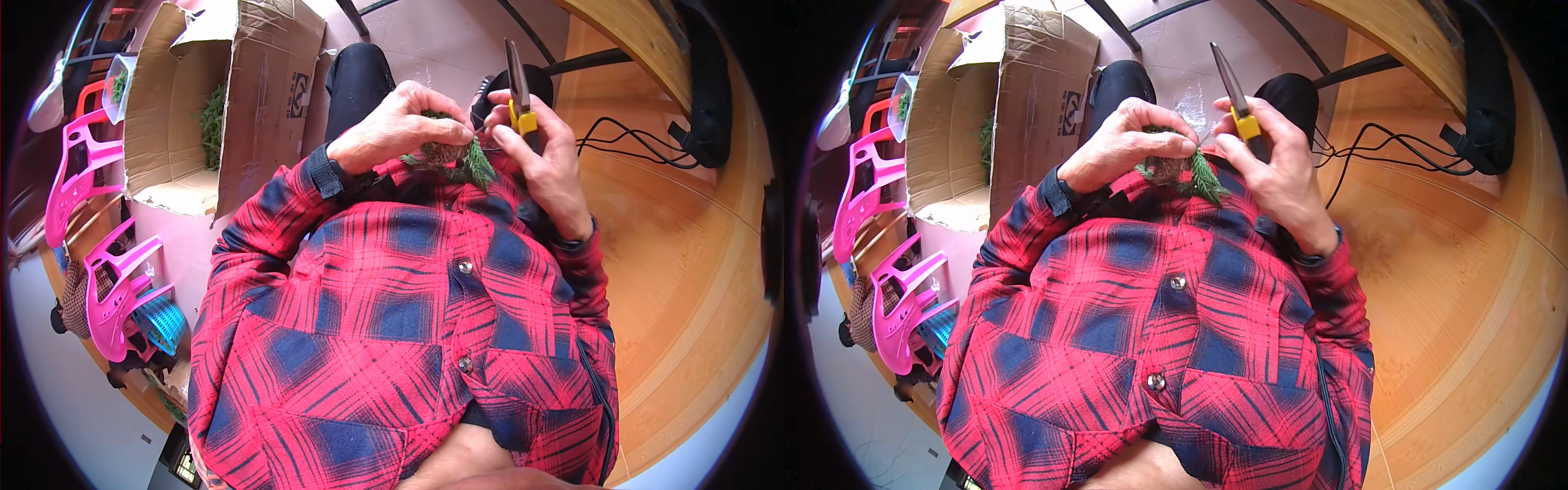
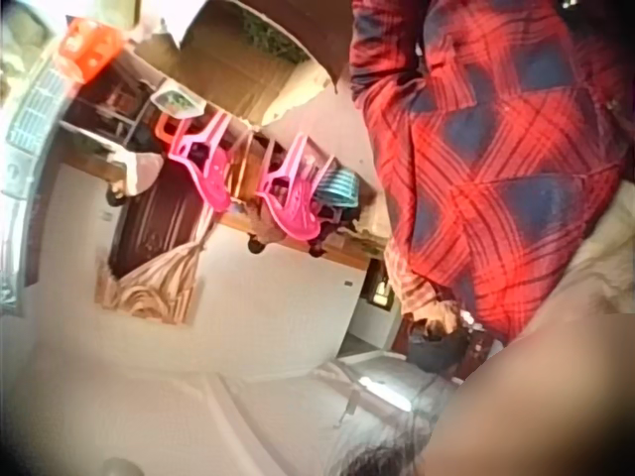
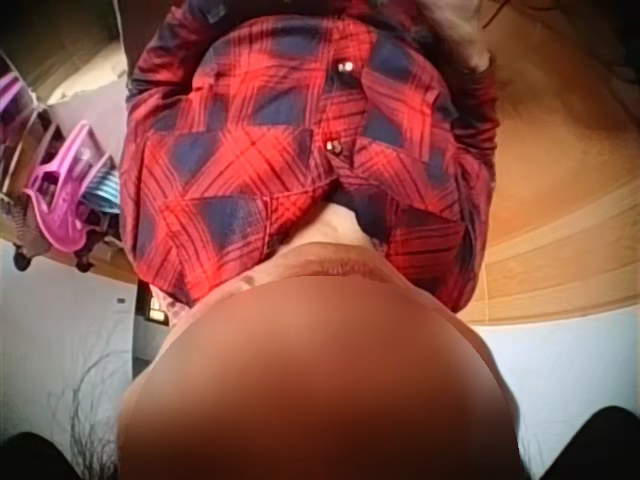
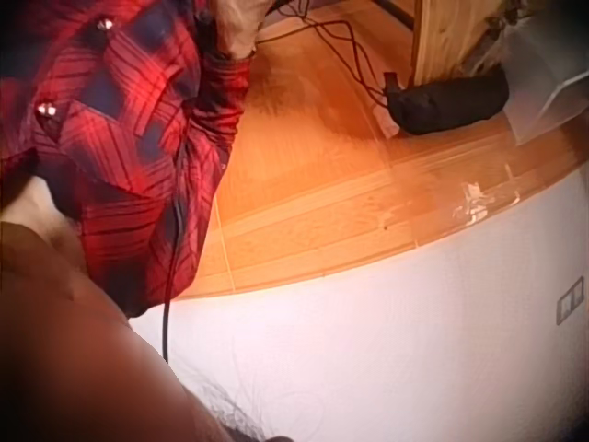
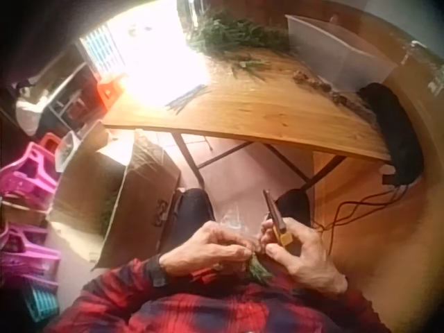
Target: Assembling small artificial plant decorations by attaching green plastic sprigs to small brown textured bases.
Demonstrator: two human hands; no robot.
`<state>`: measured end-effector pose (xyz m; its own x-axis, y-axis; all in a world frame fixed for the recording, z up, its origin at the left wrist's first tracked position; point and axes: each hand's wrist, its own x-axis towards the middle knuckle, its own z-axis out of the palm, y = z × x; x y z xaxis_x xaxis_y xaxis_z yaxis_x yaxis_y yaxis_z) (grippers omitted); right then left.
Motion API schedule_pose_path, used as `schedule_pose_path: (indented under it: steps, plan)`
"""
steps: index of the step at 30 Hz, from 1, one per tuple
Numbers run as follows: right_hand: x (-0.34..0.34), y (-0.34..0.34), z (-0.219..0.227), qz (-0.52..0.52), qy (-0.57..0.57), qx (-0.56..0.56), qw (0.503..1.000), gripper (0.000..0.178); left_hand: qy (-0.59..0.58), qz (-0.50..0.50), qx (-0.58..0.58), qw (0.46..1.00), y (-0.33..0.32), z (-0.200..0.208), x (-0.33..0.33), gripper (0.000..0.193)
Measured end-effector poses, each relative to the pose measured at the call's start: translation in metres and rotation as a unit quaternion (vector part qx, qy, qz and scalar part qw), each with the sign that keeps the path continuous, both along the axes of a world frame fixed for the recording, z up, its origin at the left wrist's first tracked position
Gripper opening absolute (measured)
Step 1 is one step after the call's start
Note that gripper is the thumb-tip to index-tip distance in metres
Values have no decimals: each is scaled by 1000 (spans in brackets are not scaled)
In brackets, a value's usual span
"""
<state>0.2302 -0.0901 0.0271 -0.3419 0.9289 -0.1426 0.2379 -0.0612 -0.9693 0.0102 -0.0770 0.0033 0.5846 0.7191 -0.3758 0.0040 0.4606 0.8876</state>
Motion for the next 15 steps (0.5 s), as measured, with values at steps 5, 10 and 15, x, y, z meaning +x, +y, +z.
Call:
schedule_pose_path:
  steps: [5,10,15]
  plan:
    - [23,-14,11,46,-88,-76,992,45,-6,52,17,998,-1,-8,-6,15]
    - [15,-29,3,76,-189,102,974,49,-19,62,10,998,-1,-7,-5,15]
    - [13,-26,10,74,-207,103,970,51,-32,54,15,998,0,-7,-8,14]
